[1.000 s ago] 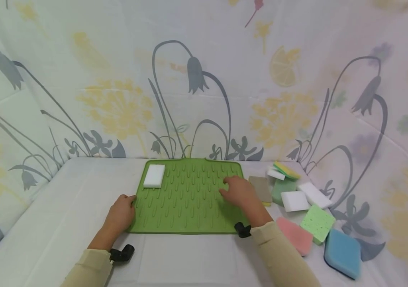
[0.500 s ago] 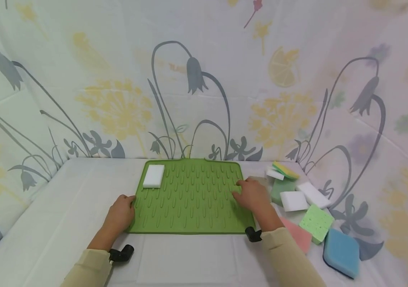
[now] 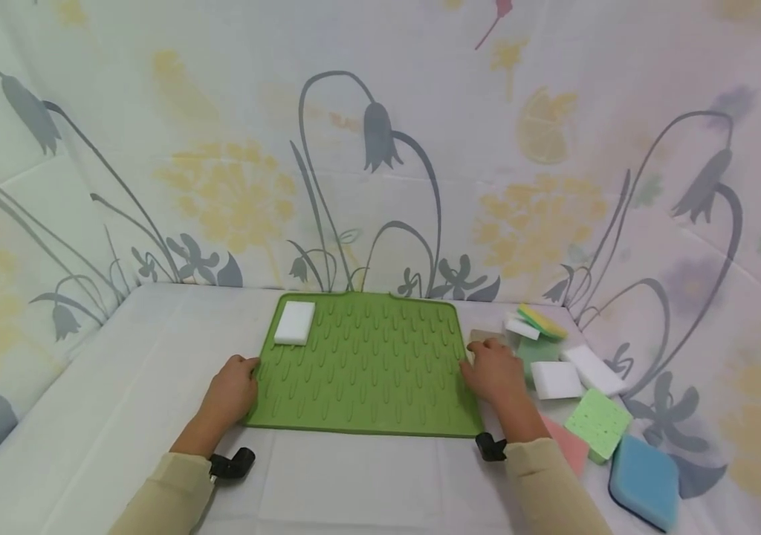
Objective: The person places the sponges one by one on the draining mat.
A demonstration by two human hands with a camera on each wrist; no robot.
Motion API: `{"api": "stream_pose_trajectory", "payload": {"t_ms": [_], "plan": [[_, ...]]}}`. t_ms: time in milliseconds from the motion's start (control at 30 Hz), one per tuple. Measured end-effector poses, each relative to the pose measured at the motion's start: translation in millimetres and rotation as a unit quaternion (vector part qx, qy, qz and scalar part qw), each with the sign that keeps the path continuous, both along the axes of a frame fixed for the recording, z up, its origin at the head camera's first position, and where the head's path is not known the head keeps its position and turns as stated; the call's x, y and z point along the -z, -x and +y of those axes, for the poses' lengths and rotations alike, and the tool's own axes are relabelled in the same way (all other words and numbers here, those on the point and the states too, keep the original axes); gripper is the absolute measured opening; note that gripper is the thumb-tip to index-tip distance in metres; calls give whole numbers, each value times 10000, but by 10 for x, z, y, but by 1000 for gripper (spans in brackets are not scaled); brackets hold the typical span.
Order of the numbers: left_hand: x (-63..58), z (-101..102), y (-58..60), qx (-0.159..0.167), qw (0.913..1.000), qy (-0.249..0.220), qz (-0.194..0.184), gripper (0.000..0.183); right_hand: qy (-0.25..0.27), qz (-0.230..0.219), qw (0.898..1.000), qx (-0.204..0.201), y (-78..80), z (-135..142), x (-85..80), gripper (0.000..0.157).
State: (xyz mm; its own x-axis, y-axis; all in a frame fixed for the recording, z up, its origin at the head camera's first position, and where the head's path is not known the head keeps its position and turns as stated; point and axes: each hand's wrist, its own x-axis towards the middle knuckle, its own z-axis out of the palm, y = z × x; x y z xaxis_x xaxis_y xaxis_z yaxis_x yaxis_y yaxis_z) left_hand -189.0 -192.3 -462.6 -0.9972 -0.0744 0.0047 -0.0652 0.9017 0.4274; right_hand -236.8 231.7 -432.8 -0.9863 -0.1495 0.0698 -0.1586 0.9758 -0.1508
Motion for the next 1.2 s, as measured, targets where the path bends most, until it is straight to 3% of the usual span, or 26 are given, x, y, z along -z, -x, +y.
{"api": "stream_pose_trajectory", "payload": {"t_ms": [300,833,1200], "plan": [[-20,17,10,-2,10000,-46,33,40,283,-183,9993,162,-14,84,68,50],[-23,-3,-11,-31,10000,-13,-43,40,72,-602,9974,398,-5,121,105,53],[0,3,5,15,10000,8,13,39,40,-318,9988,377,-32,120,126,49]]}}
